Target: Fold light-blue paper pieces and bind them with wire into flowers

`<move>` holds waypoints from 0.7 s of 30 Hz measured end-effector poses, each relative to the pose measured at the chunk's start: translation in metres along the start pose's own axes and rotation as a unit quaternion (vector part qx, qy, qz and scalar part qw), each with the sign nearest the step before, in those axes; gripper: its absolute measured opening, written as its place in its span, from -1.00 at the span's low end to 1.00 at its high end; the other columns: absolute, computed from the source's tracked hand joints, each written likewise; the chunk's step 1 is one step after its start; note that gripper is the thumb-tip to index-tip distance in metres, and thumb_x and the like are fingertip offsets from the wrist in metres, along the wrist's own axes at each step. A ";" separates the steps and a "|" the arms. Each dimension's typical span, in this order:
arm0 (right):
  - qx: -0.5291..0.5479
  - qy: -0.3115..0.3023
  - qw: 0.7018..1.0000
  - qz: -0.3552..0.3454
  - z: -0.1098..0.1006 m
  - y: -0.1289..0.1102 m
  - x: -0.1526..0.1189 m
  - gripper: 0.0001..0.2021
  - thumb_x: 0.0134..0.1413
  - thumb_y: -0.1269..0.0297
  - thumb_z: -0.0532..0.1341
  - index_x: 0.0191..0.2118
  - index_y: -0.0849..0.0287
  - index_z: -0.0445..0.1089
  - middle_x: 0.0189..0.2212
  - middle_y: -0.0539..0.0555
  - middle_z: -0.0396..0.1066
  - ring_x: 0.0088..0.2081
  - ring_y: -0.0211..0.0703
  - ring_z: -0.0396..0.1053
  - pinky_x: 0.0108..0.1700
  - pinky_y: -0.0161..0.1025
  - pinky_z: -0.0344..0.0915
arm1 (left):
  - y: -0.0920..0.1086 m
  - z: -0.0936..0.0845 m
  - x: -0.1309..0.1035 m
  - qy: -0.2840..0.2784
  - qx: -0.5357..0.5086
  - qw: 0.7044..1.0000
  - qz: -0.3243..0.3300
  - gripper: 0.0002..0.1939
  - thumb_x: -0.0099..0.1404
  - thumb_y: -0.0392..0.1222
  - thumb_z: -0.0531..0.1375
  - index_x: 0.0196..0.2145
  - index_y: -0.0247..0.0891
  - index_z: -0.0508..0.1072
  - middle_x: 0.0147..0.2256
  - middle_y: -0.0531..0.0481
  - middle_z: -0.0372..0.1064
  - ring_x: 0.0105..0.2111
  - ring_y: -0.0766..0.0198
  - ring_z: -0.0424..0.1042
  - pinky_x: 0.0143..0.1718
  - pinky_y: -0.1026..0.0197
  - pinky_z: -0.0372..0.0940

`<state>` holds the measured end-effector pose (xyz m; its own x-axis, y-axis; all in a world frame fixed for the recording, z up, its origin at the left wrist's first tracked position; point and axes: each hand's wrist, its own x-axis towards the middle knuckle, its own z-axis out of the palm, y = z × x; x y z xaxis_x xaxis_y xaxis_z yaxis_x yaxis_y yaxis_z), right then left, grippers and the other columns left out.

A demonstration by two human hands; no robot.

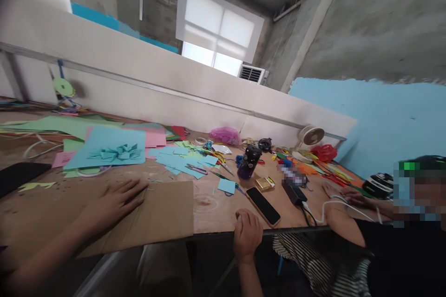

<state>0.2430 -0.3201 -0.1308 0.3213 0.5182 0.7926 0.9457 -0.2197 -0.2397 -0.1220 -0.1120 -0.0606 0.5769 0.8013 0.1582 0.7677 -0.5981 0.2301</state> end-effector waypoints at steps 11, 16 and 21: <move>0.141 -0.071 0.979 0.129 -0.011 -0.001 0.005 -0.74 0.17 0.11 0.11 -0.19 0.13 0.44 -0.21 0.16 0.47 -0.15 0.06 0.36 -0.07 -0.04 0.22 | 0.007 -0.009 -0.006 -0.005 0.005 1.000 -0.004 -0.46 0.39 0.10 -0.14 0.26 -0.01 0.15 0.31 -0.09 0.03 0.31 0.00 -0.05 0.22 -0.23 -0.20; 0.294 -0.043 0.917 0.264 -0.012 0.014 0.067 -0.49 -0.06 0.02 0.28 -0.01 0.18 0.31 -0.08 0.20 0.41 -0.08 0.05 0.38 -0.06 -0.06 0.30 | 0.022 -0.013 -0.005 0.014 0.025 0.999 -0.024 -0.50 0.37 -0.05 -0.07 0.23 -0.08 0.24 0.31 -0.14 0.01 0.31 -0.10 -0.07 0.20 -0.30 -0.14; 0.333 0.004 0.888 0.317 0.012 0.031 0.160 -0.29 -0.38 0.12 0.44 0.00 0.23 0.32 -0.02 0.26 0.38 0.03 0.16 0.32 -0.01 0.00 0.30 | 0.062 -0.012 -0.012 0.013 0.024 0.995 0.100 -0.60 0.28 -0.26 0.04 0.01 0.01 0.47 0.28 0.00 0.11 0.30 -0.13 -0.06 0.21 -0.42 -0.36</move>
<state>0.3243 -0.2342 -0.0180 0.8023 0.4576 0.3833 0.3957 0.0732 -0.9155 -0.0850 -0.1589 -0.0365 0.7126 0.6660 0.2205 0.6512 -0.7449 0.1452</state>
